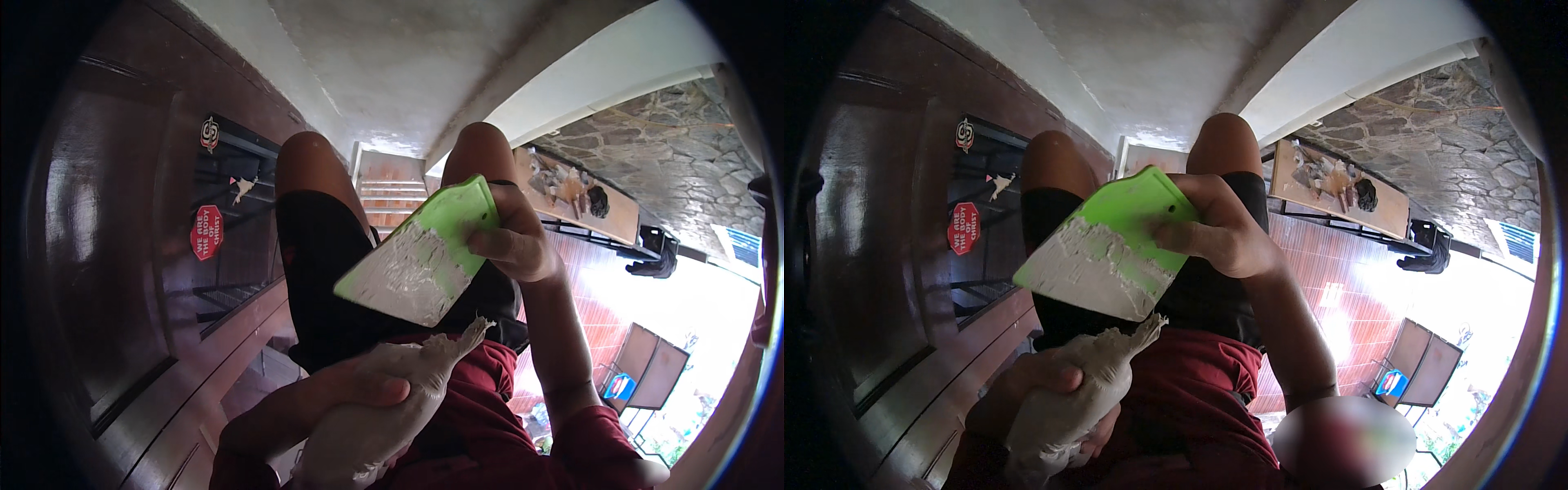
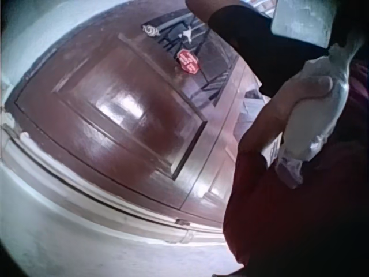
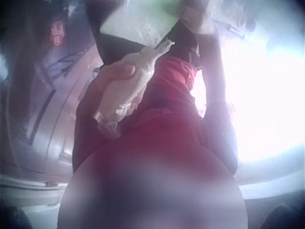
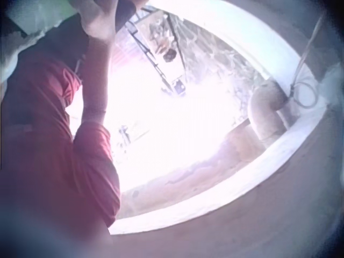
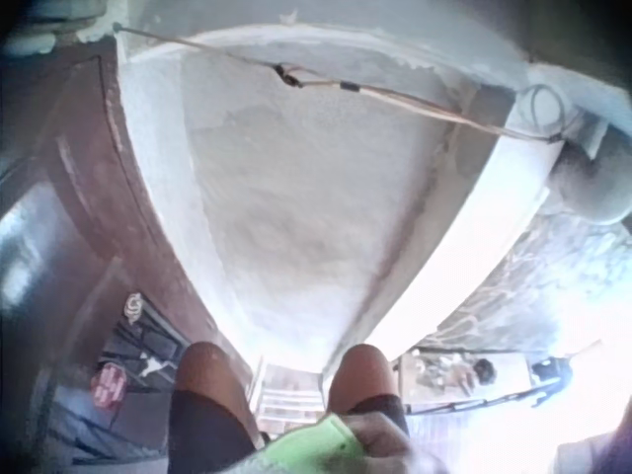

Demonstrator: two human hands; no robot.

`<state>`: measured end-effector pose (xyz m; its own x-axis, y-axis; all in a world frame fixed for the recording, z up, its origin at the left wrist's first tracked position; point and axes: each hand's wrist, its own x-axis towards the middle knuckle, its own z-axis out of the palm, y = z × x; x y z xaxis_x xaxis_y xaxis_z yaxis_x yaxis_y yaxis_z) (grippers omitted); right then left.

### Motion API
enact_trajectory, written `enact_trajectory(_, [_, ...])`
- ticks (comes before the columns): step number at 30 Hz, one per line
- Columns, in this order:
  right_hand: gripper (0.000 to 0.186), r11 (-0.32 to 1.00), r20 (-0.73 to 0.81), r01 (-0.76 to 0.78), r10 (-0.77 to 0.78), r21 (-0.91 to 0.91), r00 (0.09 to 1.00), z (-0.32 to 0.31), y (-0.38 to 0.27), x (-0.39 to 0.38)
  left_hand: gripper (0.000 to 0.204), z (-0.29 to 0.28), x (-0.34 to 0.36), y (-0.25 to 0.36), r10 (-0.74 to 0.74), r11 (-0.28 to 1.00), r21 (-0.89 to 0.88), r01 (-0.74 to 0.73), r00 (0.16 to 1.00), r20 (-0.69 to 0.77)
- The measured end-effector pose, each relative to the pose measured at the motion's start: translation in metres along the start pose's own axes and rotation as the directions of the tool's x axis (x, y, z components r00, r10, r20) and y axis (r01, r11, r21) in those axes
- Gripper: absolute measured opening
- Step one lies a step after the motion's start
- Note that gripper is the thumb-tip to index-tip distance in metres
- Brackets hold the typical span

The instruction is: The person applies plaster to a ceiling using a green trowel and a plastic bag of plaster. They repeatedly scoop plaster from the bag and spread it onto the ceiling surface, smoothing it with the trowel.

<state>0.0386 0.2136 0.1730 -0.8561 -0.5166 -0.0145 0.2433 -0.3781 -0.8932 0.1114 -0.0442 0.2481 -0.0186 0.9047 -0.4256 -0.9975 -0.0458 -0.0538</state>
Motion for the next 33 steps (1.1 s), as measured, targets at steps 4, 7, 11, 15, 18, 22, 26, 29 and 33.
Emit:
enact_trajectory(4, [0.04, 0.999, 0.061, -0.01, 0.013, -0.046, 0.998, 0.003, -0.008, 0.005, 0.054, -0.001, -0.001, -0.001, -0.121, 0.989, -0.083, 0.122, 0.993, 0.013])
enact_trajectory(7, [0.04, 1.0, 0.055, 0.012, -0.01, -0.026, 0.998, 0.01, -0.013, 0.01, 0.058, -0.003, 0.0, -0.004, -0.108, 0.987, -0.117, 0.108, 0.994, 0.008])
enact_trajectory(11, [0.037, 0.987, 0.082, -0.067, 0.08, -0.143, 0.993, 0.009, -0.024, 0.008, 0.065, -0.01, -0.003, -0.001, -0.156, 0.981, -0.114, 0.157, 0.988, 0.015])
enact_trajectory(15, [0.035, 0.99, 0.194, 0.004, 0.024, -0.144, 0.981, 0.002, -0.022, 0.011, 0.065, -0.011, -0.004, -0.001, -0.048, 0.998, -0.05, 0.049, 0.999, 0.005])
enact_trajectory(18, [0.035, 0.991, 0.218, 0.055, -0.027, -0.122, 0.976, -0.002, -0.014, 0.013, 0.065, -0.012, -0.004, -0.002, -0.067, 0.996, -0.062, 0.067, 0.998, 0.012])
enact_trajectory(22, [0.036, 0.998, 0.222, 0.039, -0.026, -0.057, 0.975, -0.008, -0.005, 0.015, 0.064, -0.016, -0.007, -0.007, -0.127, 0.986, -0.115, 0.124, 0.992, -0.021])
enact_trajectory(26, [0.038, 0.996, 0.246, 0.047, -0.026, -0.081, 0.969, -0.014, -0.002, 0.019, 0.063, -0.022, -0.005, -0.01, -0.109, 0.973, -0.186, 0.14, 0.98, 0.167])
enact_trajectory(29, [0.04, 0.998, 0.255, 0.011, 0.006, -0.067, 0.967, -0.016, -0.003, 0.021, 0.063, -0.024, -0.005, -0.008, -0.128, 0.983, -0.112, 0.143, 0.983, 0.131])
enact_trajectory(33, [0.04, 0.996, 0.24, -0.028, 0.046, -0.08, 0.97, -0.016, -0.005, 0.021, 0.063, -0.02, -0.007, -0.007, -0.128, 0.984, -0.116, 0.137, 0.989, 0.078])
